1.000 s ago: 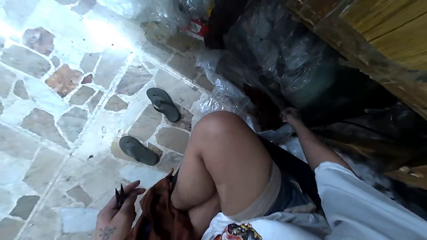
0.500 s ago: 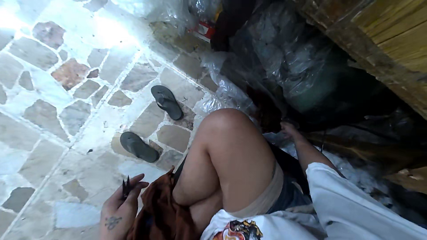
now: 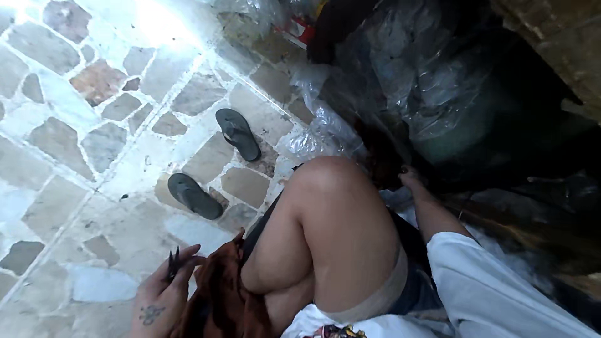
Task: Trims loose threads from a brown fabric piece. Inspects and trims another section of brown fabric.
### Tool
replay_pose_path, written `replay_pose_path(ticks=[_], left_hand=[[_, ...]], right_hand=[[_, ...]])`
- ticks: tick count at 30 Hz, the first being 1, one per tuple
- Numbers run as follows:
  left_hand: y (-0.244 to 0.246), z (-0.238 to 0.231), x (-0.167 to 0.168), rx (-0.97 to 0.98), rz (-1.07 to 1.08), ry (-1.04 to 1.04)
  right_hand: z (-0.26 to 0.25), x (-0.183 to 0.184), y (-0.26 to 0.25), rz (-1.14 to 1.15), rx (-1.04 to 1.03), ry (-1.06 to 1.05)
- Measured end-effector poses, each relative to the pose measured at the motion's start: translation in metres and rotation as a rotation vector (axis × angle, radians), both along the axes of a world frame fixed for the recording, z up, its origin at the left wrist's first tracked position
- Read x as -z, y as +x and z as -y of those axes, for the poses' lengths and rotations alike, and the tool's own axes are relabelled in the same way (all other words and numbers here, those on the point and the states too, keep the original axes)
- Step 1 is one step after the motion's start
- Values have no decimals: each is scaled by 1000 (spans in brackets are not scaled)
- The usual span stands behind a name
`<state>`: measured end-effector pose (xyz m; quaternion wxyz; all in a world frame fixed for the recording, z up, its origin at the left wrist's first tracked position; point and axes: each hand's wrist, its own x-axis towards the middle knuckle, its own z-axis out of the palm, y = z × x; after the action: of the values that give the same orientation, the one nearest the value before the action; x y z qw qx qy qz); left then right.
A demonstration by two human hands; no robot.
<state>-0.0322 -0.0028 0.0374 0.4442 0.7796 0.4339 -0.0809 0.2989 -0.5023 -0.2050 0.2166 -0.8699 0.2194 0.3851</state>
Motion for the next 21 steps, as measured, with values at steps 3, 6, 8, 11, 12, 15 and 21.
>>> replay_pose_path(ticks=[3,6,8,11,12,15,21], left_hand=[[6,-1,1,15,-25,3],[10,0,3,19,-71,7],[10,0,4,19,-91,8],[8,-1,2,18,-94,4],[7,-1,2,17,-87,1],[8,-4,3,19,-82,1],[6,-5,6,24,-80,-12]], right_hand=[[-9,5,10,-41,118,30],[-17,22,9,-131,273,51],[-31,24,4,-125,280,25],[-57,18,-9,-235,45,25],[-64,16,-10,-318,-38,26],[-66,21,-10,-419,-55,57],[-39,3,1,-32,27,-64]])
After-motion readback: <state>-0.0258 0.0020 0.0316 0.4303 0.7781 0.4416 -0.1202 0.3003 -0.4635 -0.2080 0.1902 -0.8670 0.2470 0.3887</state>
